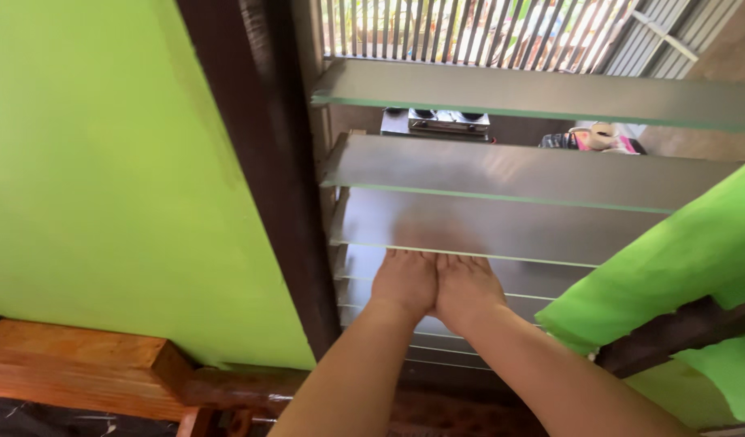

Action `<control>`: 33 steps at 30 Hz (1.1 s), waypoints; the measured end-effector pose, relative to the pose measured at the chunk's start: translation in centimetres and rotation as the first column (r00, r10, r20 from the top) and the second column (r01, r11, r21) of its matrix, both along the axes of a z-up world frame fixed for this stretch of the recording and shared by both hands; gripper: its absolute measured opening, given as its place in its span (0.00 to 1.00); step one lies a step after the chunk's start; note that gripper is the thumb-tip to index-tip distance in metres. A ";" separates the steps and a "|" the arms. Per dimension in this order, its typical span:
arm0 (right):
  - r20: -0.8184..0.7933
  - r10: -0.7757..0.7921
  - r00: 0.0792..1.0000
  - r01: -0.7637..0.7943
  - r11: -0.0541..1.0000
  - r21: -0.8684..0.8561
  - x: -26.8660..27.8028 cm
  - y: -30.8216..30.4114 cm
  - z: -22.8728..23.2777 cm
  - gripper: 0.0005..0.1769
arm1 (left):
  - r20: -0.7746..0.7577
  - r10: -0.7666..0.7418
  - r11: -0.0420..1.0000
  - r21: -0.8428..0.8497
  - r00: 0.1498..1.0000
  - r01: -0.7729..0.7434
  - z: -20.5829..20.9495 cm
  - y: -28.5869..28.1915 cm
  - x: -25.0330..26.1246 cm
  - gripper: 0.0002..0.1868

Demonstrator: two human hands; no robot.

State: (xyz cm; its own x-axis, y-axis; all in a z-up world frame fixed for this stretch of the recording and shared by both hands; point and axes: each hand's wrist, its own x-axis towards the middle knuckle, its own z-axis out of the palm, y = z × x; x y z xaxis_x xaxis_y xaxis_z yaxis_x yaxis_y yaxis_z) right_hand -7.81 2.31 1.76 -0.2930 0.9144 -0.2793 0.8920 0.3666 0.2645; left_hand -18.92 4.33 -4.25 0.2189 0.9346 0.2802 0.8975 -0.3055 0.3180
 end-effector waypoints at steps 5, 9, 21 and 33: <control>0.007 0.037 0.999 -0.037 0.999 -0.019 -4.4 0.0 0.0 0.58 | -0.133 0.077 0.996 -0.040 0.988 -0.083 0.0 -0.5 -4.1 0.25; -0.055 0.042 0.998 -0.044 0.998 -0.037 -6.8 -0.2 0.5 0.58 | -0.003 0.137 0.988 -0.074 0.991 -0.137 0.3 -1.1 -6.6 0.23; -0.062 0.159 0.985 -0.159 0.987 -0.006 -5.9 0.1 0.3 0.53 | -0.043 0.204 0.979 -0.005 0.978 -0.204 -0.5 -1.1 -6.1 0.28; -0.054 0.067 0.996 -0.069 0.997 -0.043 1.7 1.1 0.1 0.59 | -0.119 0.078 0.995 -0.044 0.990 -0.084 0.2 0.1 1.2 0.25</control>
State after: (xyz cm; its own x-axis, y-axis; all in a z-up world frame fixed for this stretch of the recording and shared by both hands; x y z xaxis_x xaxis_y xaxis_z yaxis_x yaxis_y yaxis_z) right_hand -6.10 3.39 1.85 -0.3697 0.8786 -0.3024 0.8768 0.4376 0.1995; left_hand -17.70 4.39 -4.04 0.1705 0.9626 0.2104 0.9505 -0.2170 0.2224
